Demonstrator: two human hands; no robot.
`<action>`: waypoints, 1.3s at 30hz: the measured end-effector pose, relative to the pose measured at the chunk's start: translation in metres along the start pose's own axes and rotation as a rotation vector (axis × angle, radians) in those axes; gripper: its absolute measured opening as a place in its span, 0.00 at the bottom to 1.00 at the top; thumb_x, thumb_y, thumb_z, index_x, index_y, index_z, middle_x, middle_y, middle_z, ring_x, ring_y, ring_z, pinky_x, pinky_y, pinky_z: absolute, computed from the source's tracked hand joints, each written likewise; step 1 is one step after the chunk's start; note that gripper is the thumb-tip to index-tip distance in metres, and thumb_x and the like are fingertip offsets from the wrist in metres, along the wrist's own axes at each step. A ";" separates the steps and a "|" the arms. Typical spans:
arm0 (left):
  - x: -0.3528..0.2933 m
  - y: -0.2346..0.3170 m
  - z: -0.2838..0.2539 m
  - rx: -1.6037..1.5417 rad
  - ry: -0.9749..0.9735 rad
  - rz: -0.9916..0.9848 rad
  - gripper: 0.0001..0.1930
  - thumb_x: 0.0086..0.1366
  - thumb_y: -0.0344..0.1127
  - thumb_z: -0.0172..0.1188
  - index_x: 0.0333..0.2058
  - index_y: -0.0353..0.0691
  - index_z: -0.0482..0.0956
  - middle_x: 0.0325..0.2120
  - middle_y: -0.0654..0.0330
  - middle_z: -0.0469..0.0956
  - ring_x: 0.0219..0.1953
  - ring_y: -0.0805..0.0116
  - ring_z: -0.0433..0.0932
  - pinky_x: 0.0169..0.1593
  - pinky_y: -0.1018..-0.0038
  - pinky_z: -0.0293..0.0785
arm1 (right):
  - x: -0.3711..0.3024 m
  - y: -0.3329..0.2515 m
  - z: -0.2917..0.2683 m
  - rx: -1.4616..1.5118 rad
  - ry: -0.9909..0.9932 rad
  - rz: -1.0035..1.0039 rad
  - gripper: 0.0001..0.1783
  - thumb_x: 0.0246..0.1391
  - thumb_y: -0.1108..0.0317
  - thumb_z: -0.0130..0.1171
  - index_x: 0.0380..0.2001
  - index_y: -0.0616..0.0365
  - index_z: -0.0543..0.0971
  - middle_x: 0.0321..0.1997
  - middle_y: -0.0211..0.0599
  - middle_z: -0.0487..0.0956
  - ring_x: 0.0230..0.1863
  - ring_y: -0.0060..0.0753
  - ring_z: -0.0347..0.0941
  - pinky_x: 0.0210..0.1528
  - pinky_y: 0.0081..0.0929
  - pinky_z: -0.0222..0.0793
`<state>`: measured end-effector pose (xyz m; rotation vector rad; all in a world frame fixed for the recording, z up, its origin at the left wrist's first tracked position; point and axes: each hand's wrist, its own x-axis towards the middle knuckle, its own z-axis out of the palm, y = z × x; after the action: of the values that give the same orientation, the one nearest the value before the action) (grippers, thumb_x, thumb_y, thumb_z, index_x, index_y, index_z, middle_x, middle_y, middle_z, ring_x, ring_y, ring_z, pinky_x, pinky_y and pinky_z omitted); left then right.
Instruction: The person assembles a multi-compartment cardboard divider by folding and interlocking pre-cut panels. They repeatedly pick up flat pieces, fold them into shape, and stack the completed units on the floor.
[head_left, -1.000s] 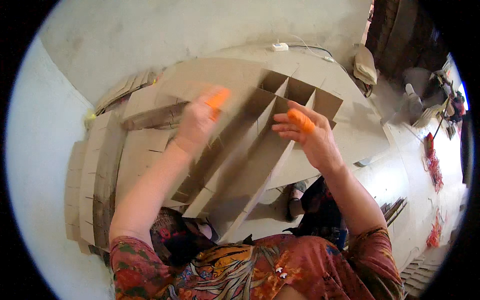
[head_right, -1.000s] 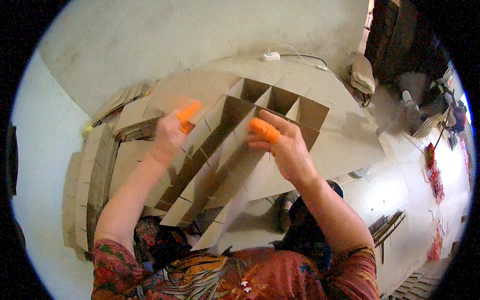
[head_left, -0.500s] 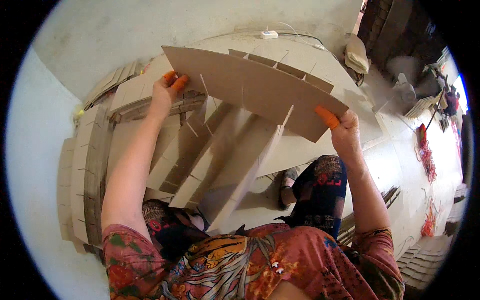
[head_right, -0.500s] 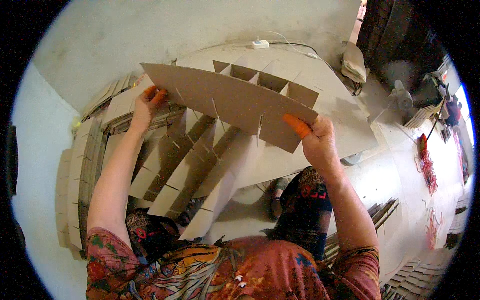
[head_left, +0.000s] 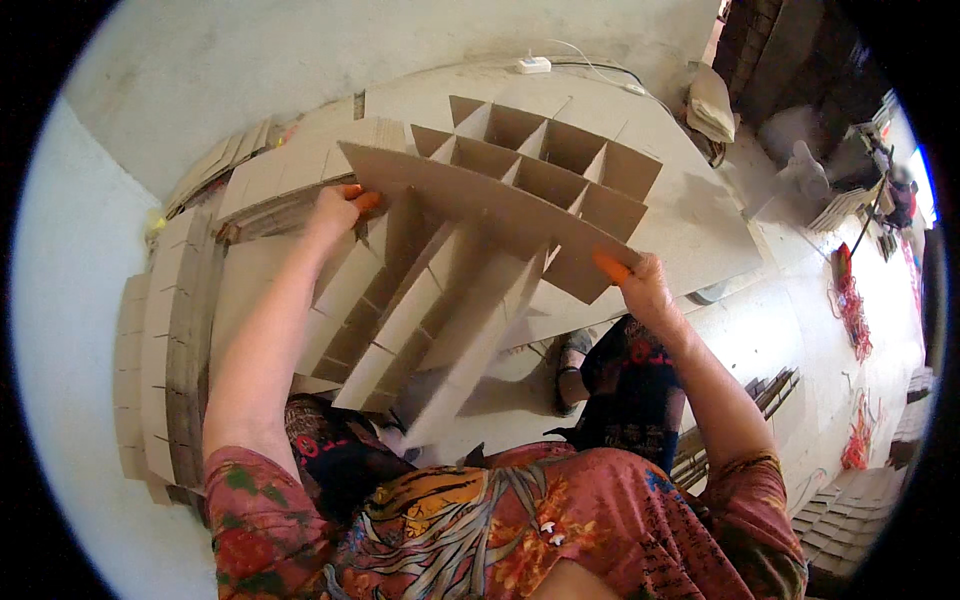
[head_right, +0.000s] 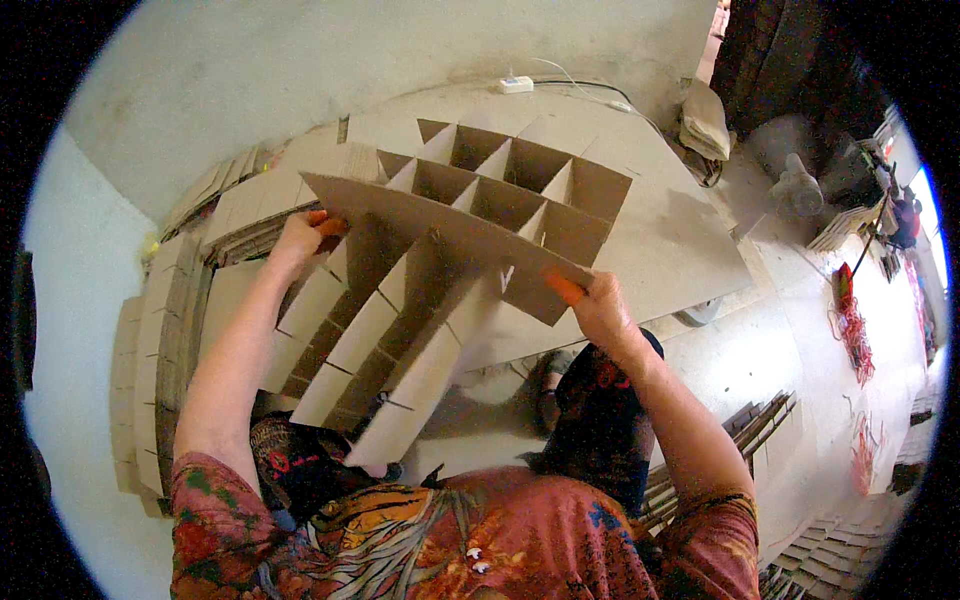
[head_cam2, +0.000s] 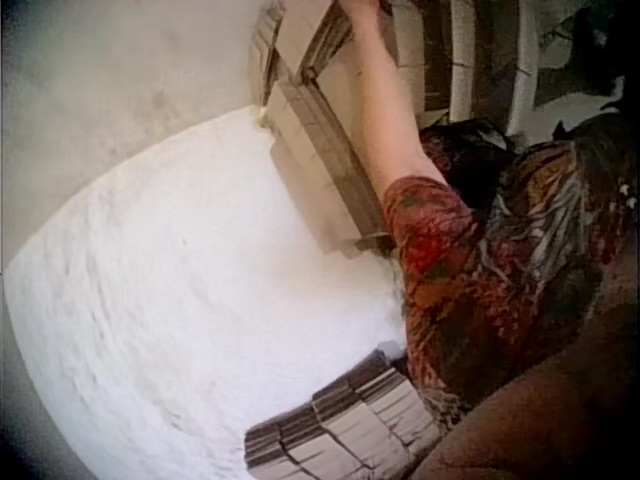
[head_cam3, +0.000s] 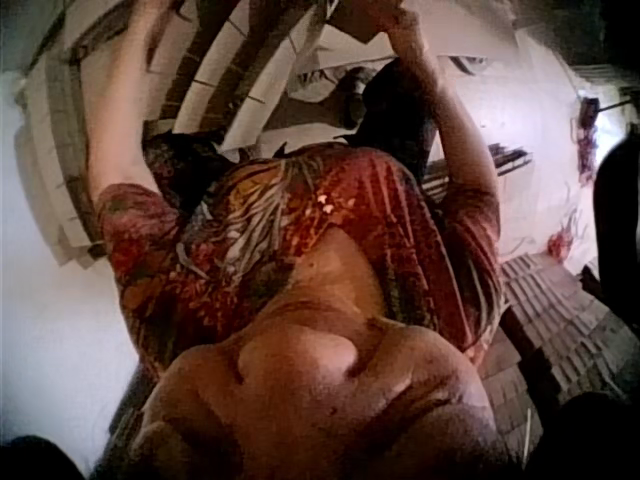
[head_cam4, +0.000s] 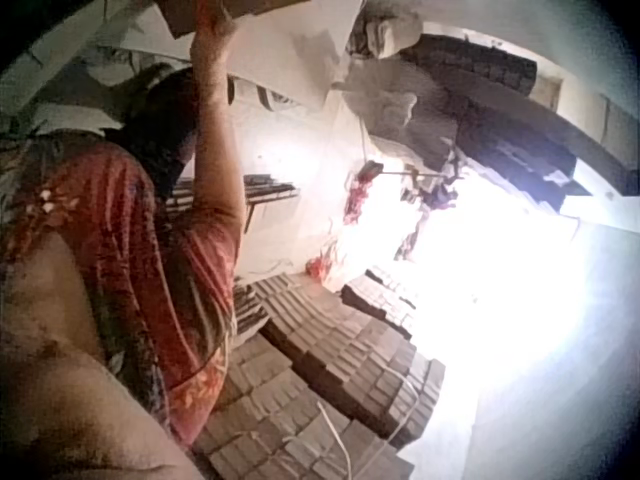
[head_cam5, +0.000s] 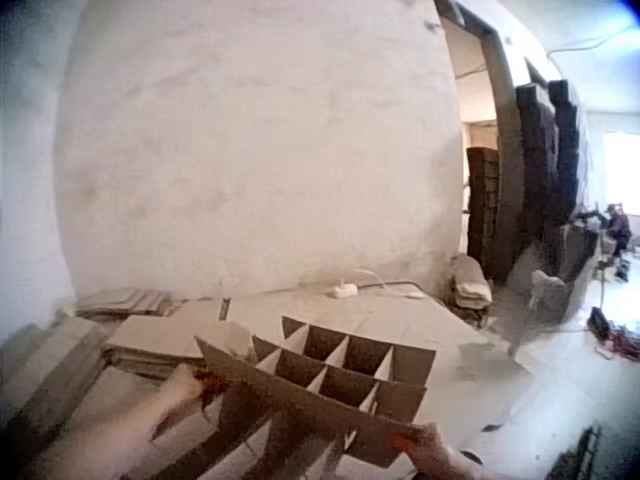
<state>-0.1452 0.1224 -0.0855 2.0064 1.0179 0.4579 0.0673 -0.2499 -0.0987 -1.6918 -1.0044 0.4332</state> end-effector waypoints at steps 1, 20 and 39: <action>0.002 -0.003 -0.006 0.081 0.083 0.082 0.13 0.58 0.35 0.61 0.37 0.31 0.77 0.29 0.60 0.78 0.28 0.74 0.73 0.31 0.77 0.69 | -0.002 0.002 0.000 0.019 -0.037 0.003 0.14 0.52 0.69 0.60 0.42 0.63 0.78 0.33 0.32 0.80 0.35 0.17 0.68 0.38 0.23 0.68; -0.121 0.080 0.058 0.459 -0.180 0.421 0.13 0.55 0.37 0.61 0.36 0.34 0.77 0.24 0.48 0.77 0.27 0.50 0.76 0.33 0.62 0.72 | -0.005 -0.067 -0.011 -0.670 -0.294 -0.225 0.34 0.48 0.76 0.55 0.60 0.46 0.62 0.25 0.58 0.72 0.26 0.60 0.70 0.29 0.40 0.67; -0.060 0.056 0.032 0.475 -0.283 0.210 0.30 0.56 0.29 0.52 0.60 0.41 0.60 0.35 0.45 0.74 0.33 0.56 0.74 0.39 0.65 0.70 | -0.008 -0.081 -0.026 -0.626 -0.284 -0.226 0.33 0.48 0.76 0.54 0.60 0.46 0.63 0.23 0.58 0.72 0.23 0.58 0.68 0.30 0.39 0.67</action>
<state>-0.1339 0.0399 -0.0574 2.5285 0.7918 0.0285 0.0479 -0.2660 -0.0173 -2.0639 -1.6463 0.2198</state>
